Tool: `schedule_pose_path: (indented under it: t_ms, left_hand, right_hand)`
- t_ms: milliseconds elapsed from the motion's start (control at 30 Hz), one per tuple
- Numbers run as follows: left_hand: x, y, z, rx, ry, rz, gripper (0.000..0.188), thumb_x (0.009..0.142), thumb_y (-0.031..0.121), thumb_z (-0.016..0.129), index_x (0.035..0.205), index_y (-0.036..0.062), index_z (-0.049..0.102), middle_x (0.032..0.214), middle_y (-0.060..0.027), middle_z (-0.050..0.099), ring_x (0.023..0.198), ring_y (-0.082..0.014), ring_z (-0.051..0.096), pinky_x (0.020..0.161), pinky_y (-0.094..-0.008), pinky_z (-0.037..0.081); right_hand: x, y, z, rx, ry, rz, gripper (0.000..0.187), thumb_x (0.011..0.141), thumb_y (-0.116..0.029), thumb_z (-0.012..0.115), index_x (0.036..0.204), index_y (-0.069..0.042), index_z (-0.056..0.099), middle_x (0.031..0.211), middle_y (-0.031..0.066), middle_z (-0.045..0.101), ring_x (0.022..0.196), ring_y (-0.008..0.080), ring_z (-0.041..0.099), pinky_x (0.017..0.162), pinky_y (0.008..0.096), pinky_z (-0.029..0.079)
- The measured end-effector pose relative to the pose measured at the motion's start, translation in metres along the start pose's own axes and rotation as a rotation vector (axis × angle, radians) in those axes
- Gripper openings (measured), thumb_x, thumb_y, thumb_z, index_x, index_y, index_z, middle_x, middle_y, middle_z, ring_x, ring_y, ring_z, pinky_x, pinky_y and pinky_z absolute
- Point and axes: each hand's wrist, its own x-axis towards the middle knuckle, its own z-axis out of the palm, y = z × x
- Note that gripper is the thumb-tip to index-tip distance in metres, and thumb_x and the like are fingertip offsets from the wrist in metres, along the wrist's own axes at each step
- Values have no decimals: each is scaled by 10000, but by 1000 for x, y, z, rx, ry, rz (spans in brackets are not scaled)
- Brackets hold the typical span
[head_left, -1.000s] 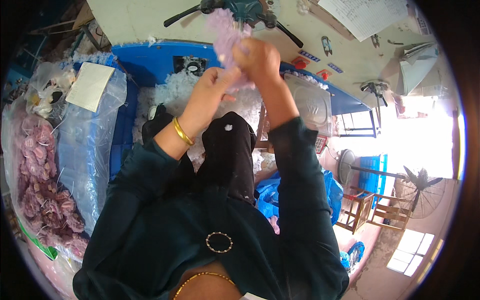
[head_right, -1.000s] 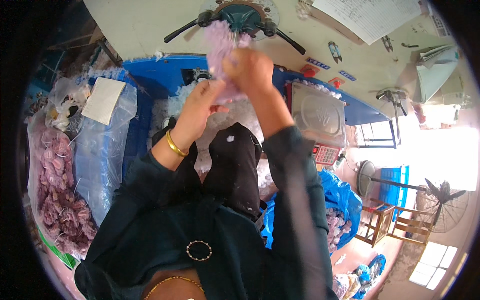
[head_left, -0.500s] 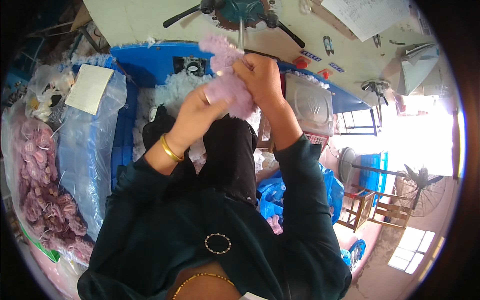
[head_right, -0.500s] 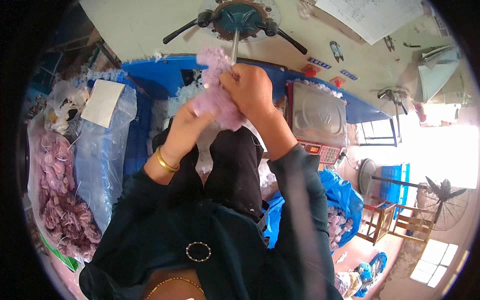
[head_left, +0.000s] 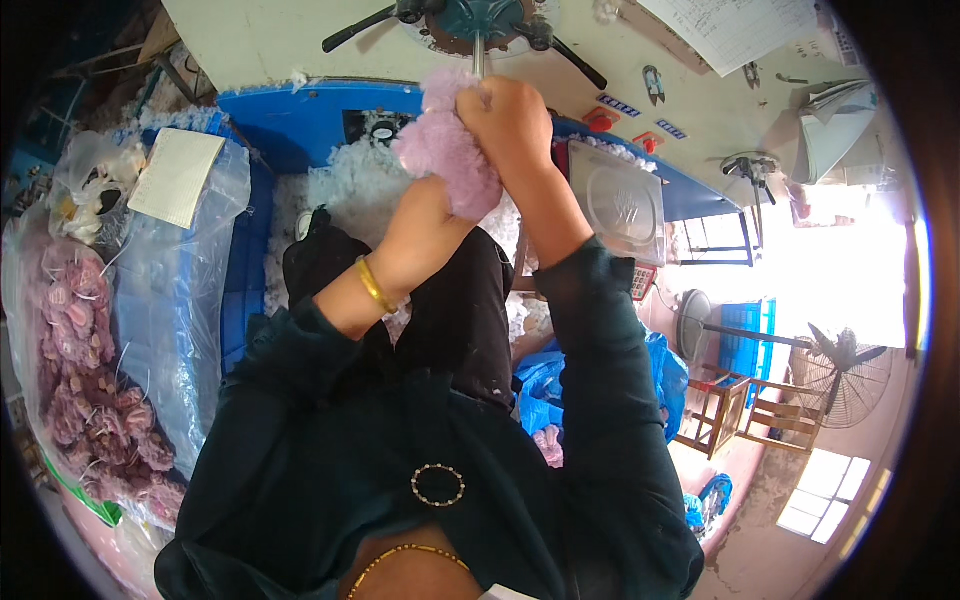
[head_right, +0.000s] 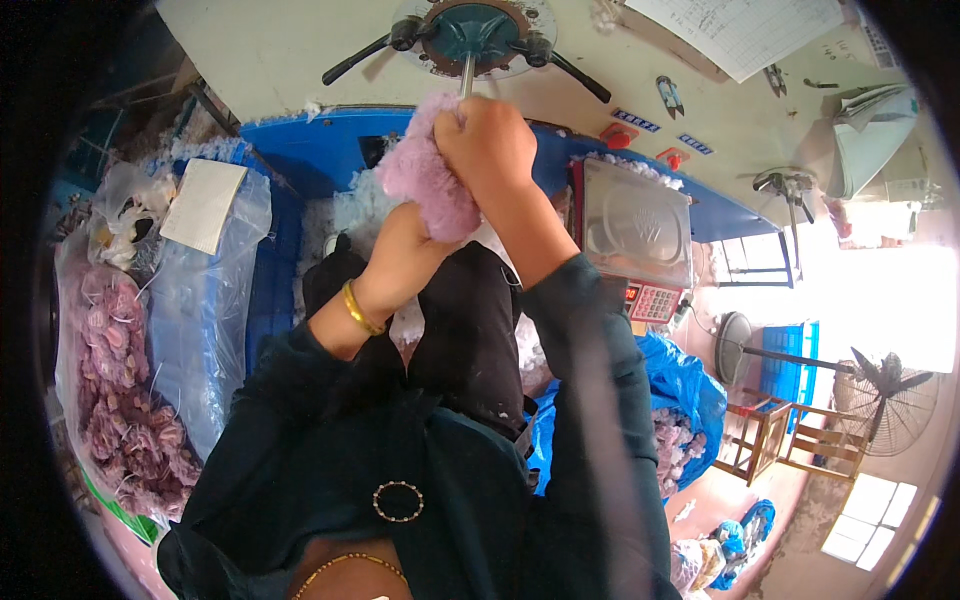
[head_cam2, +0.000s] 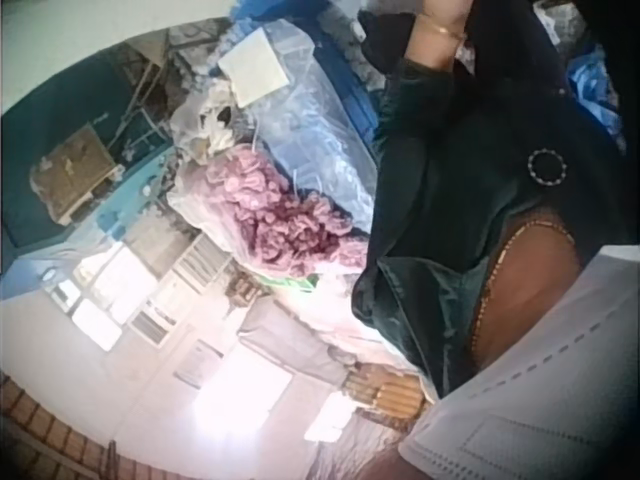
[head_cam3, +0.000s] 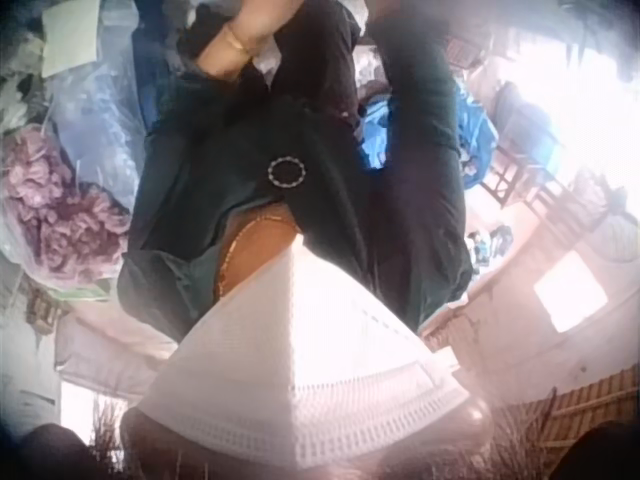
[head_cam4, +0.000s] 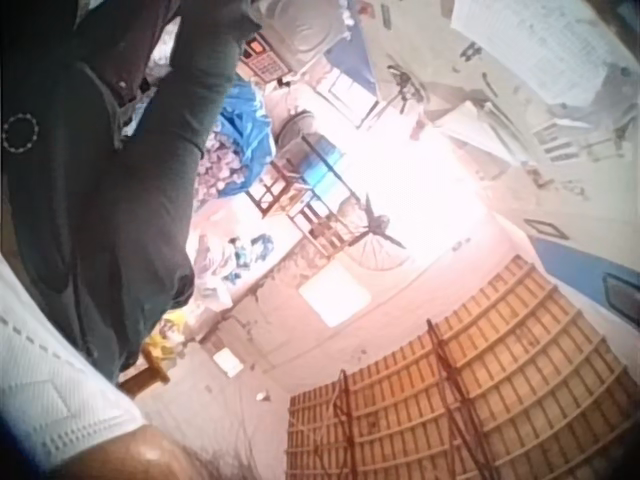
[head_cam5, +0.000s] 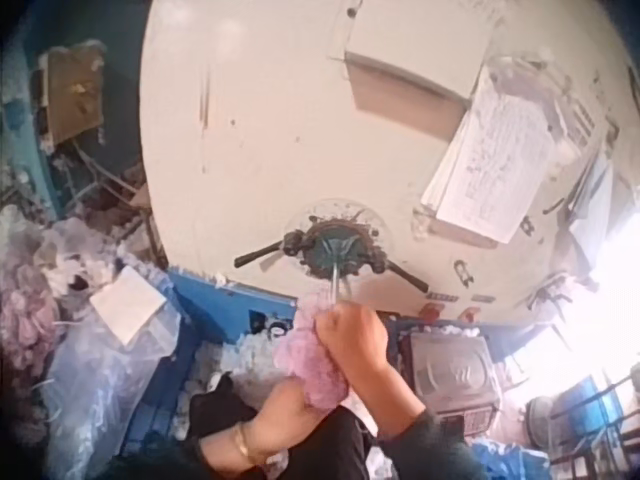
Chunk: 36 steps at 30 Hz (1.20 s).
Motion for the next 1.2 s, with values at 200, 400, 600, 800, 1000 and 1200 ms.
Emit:
schedule_pose_path:
  t_ms: [200, 400, 600, 800, 1000, 1200]
  left_hand:
    - [45, -36, -22, -119, 51, -206, 198, 862, 113, 575, 976, -41, 624, 774, -153, 662, 746, -232, 659, 639, -325, 493]
    - [33, -10, -15, -605, 132, -299, 218, 917, 113, 535, 1094, 0, 596, 960, -56, 647, 863, -118, 636, 698, -266, 504]
    - [6, -1, -28, -1619, -90, -579, 338, 911, 138, 596, 1225, 25, 543, 1100, -114, 623, 1195, -221, 529, 1008, -390, 431]
    - [12, -16, -6, -763, 46, -364, 297, 839, 58, 648, 1125, 16, 583, 928, -41, 627, 787, -144, 607, 703, -264, 499]
    - [48, -48, -5, -108, 127, 108, 444, 693, -45, 564, 1135, 4, 546, 861, -121, 549, 661, -221, 532, 605, -307, 442]
    - [14, -19, -18, -409, -75, -46, 456, 812, 108, 690, 1220, -4, 519, 1128, -69, 585, 1053, -141, 540, 923, -302, 438]
  right_hand:
    - [30, 2, 8, 190, -26, 37, 330, 712, -350, 603, 690, -22, 636, 710, 211, 612, 698, 399, 605, 606, 469, 468]
    - [22, 13, 18, 213, 68, -55, 327, 708, -336, 618, 675, -11, 627, 673, 210, 590, 640, 377, 592, 562, 449, 449]
    - [-21, 24, 6, 461, 116, -241, 307, 781, -154, 650, 593, -5, 459, 532, 97, 375, 496, 162, 339, 464, 322, 335]
    - [-27, 46, 24, 743, 60, -239, 260, 679, -88, 650, 581, -16, 420, 549, 100, 320, 509, 158, 305, 459, 326, 319]
    - [5, 43, 27, 566, 222, -389, 245, 657, -81, 628, 568, -18, 409, 533, 117, 410, 467, 218, 395, 456, 327, 340]
    - [-35, 18, 3, 556, 175, -352, 214, 676, -113, 658, 568, -24, 496, 543, 141, 471, 463, 266, 463, 457, 342, 366]
